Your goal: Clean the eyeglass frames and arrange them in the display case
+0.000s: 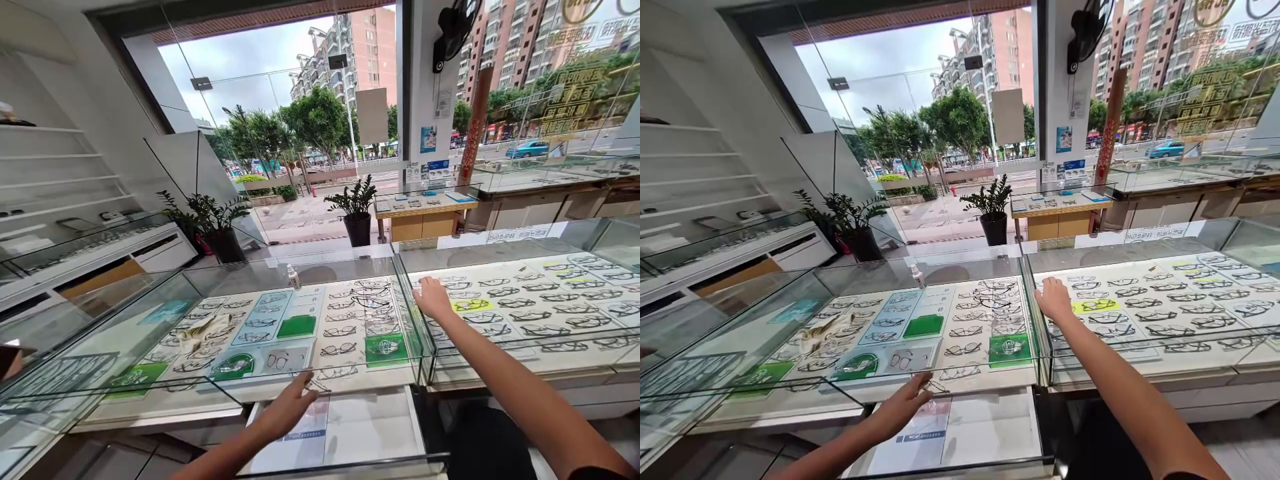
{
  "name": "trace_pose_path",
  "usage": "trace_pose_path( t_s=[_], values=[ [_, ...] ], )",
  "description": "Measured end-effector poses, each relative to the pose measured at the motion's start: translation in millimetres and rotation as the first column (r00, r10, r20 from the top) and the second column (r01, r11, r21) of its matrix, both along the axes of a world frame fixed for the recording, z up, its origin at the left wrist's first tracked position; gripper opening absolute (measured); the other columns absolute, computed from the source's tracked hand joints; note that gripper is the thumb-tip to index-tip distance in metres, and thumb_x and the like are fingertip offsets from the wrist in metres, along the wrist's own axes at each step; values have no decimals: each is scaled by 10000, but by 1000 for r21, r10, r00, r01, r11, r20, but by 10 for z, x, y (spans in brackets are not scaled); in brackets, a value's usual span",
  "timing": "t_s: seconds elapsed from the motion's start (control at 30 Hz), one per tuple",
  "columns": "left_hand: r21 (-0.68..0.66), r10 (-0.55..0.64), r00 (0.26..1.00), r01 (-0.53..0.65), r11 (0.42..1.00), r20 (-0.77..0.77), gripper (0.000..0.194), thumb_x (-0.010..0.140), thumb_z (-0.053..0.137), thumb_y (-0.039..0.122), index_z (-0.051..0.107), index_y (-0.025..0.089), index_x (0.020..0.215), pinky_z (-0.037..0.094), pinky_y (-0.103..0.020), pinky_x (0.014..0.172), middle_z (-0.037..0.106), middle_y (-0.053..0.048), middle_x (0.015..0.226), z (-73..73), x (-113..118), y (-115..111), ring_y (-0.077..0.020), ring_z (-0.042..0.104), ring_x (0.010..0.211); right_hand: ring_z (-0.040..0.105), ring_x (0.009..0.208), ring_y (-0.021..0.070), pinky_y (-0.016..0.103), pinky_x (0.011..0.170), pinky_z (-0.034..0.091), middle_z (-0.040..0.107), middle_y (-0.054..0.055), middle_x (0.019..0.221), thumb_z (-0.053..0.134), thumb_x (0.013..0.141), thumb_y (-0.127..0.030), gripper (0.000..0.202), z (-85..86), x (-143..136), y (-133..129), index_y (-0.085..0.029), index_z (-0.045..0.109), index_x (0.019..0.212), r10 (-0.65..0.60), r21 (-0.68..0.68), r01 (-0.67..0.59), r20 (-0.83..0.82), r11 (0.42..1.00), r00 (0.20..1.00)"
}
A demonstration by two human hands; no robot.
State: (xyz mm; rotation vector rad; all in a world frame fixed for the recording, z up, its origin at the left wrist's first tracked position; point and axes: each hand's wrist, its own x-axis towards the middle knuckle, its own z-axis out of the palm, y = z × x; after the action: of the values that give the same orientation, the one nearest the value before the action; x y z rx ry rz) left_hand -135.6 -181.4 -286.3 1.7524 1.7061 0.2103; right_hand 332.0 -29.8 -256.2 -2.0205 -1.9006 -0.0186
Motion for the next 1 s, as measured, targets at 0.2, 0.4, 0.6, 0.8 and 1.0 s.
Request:
trace_pose_path(
  t_s=[0.2, 0.4, 0.6, 0.8, 1.0],
  values=[
    [-208, 16, 996, 4, 978, 93, 971, 863, 561, 753, 382, 286, 1695, 288, -435, 1359, 390, -43, 1757, 664, -122, -628, -296, 352, 1644, 572, 1269, 341, 433, 1048, 434, 655, 208, 1380, 469, 1071, -372, 402, 23, -13, 1, -113, 639, 1328, -13, -16, 13, -10, 1000, 1000],
    [-86, -7, 991, 19, 996, 131, 962, 891, 513, 858, 419, 325, 1686, 290, -505, 1355, 421, -30, 1744, 1659, 142, -659, -339, 378, 1629, 560, 1284, 348, 439, 1055, 429, 634, 210, 1408, 471, 1069, -382, 432, 6, -13, 29, -112, 629, 1367, -31, -33, 31, -24, 999, 999],
    [274, -153, 933, 61, 960, 326, 840, 957, 540, 720, 450, 257, 1652, 361, -484, 1314, 474, -89, 1716, 2114, 1166, 571, -323, 448, 1589, 540, 1320, 348, 436, 1079, 418, 619, 200, 1439, 466, 1075, -387, 457, 22, 13, 26, -118, 609, 1415, -36, -35, 35, -21, 999, 999],
    [244, -90, 954, 18, 970, 287, 805, 994, 455, 671, 447, 177, 1631, 371, -461, 1278, 347, -171, 1769, 1697, 2170, 1831, -354, 374, 1627, 554, 1307, 327, 416, 1061, 428, 640, 181, 1416, 490, 1065, -369, 424, 76, 13, 32, -135, 631, 1389, -44, -17, 43, -20, 999, 999],
    [157, -56, 972, 20, 987, 229, 823, 993, 423, 704, 476, 135, 1586, 403, -546, 1226, 364, -259, 1739, 1373, 2423, 2284, -433, 415, 1589, 576, 1266, 325, 419, 1032, 438, 667, 170, 1368, 502, 1051, -356, 389, 103, -20, 58, -143, 657, 1338, -57, 7, 57, -11, 998, 998]
  ],
)
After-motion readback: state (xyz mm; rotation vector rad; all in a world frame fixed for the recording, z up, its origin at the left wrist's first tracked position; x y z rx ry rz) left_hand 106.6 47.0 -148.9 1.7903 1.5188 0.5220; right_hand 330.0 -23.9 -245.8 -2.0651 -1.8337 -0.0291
